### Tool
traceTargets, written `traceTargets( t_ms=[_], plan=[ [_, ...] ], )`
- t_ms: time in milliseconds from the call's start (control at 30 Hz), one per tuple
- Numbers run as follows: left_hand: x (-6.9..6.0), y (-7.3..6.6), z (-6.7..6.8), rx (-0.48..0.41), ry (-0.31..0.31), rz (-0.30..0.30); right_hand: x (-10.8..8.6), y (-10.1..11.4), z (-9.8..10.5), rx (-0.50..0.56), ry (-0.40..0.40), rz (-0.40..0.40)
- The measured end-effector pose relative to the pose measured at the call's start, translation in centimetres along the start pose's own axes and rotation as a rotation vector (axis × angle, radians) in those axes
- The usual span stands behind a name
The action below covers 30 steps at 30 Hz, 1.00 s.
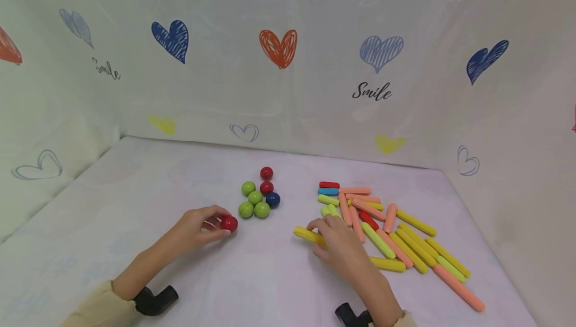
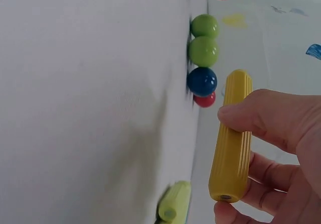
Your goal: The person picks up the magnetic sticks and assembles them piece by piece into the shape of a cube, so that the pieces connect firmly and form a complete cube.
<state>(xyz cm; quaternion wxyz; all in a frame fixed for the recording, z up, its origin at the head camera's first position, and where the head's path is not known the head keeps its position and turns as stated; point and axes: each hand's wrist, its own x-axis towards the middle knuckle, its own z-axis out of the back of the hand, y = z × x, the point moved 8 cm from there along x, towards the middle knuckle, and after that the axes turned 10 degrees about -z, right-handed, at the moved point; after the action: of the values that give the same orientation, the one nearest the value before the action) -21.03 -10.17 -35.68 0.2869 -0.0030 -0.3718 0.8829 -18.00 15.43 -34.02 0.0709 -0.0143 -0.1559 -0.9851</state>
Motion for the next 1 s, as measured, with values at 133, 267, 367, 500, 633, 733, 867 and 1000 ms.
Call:
traceTargets(
  t_ms=[133, 267, 367, 500, 633, 733, 867, 1000],
  plan=[
    [-0.1, -0.1, -0.8, -0.012, 0.005, 0.038, 0.5, 1.5, -0.5, 0.050, 0.029, -0.015],
    [-0.3, -0.4, -1.5, -0.024, 0.016, 0.058, 0.9, 3.1, -1.1, 0.109, 0.060, 0.002],
    [-0.4, -0.8, -1.7, -0.035, 0.013, 0.046, 1.3, 4.3, -1.7, 0.172, 0.111, 0.027],
    [-0.6, -1.1, -2.0, -0.053, -0.006, 0.041, 1.9, 5.3, -2.9, 0.262, 0.205, 0.054],
    [-1.0, -0.8, -2.4, -0.070, -0.018, 0.117, 2.1, 6.2, -4.2, 0.324, 0.280, 0.086],
    [-1.2, -0.5, -2.5, -0.075, -0.041, 0.181, 2.2, 6.8, -4.9, 0.346, 0.317, 0.101],
    [-1.3, -0.2, -2.4, -0.065, -0.077, 0.228, 2.5, 7.4, -5.5, 0.353, 0.344, 0.095],
    [-1.4, 0.0, -2.4, -0.062, -0.085, 0.247, 2.7, 7.9, -5.9, 0.340, 0.357, 0.090]
  ],
)
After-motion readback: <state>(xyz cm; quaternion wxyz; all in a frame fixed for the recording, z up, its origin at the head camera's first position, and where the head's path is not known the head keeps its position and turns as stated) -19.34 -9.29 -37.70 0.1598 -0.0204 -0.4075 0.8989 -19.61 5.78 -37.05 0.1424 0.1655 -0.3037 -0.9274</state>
